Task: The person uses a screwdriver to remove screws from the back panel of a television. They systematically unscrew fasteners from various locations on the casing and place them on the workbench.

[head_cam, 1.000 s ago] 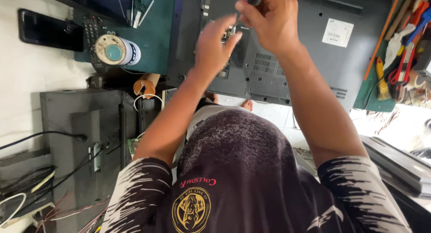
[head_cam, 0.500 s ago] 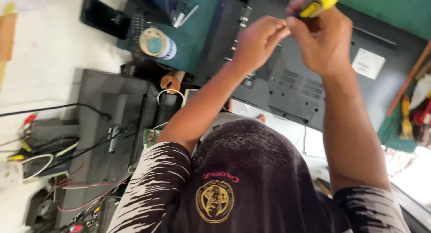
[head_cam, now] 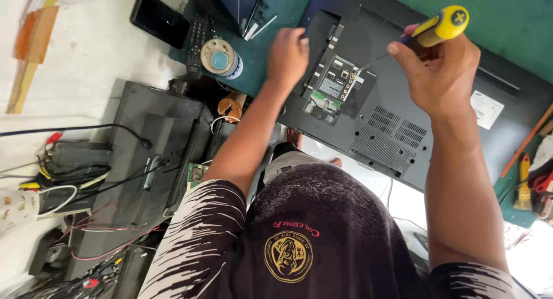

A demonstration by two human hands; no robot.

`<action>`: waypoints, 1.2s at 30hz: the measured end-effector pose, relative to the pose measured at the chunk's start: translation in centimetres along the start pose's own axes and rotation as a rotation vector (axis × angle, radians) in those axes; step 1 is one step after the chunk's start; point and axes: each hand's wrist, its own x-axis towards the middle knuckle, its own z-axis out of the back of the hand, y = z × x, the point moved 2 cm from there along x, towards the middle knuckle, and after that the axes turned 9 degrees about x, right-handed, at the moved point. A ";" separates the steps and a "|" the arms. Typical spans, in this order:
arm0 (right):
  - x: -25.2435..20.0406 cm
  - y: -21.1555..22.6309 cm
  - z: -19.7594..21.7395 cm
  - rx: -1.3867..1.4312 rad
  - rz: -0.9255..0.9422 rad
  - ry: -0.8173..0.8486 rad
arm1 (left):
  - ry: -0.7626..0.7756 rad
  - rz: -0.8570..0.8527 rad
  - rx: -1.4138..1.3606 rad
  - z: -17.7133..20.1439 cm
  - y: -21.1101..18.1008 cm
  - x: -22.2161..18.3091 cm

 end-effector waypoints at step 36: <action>-27.5 -5.9 9.5 0.645 -0.231 -1.065 | -0.238 -0.273 -0.401 2.3 5.6 9.2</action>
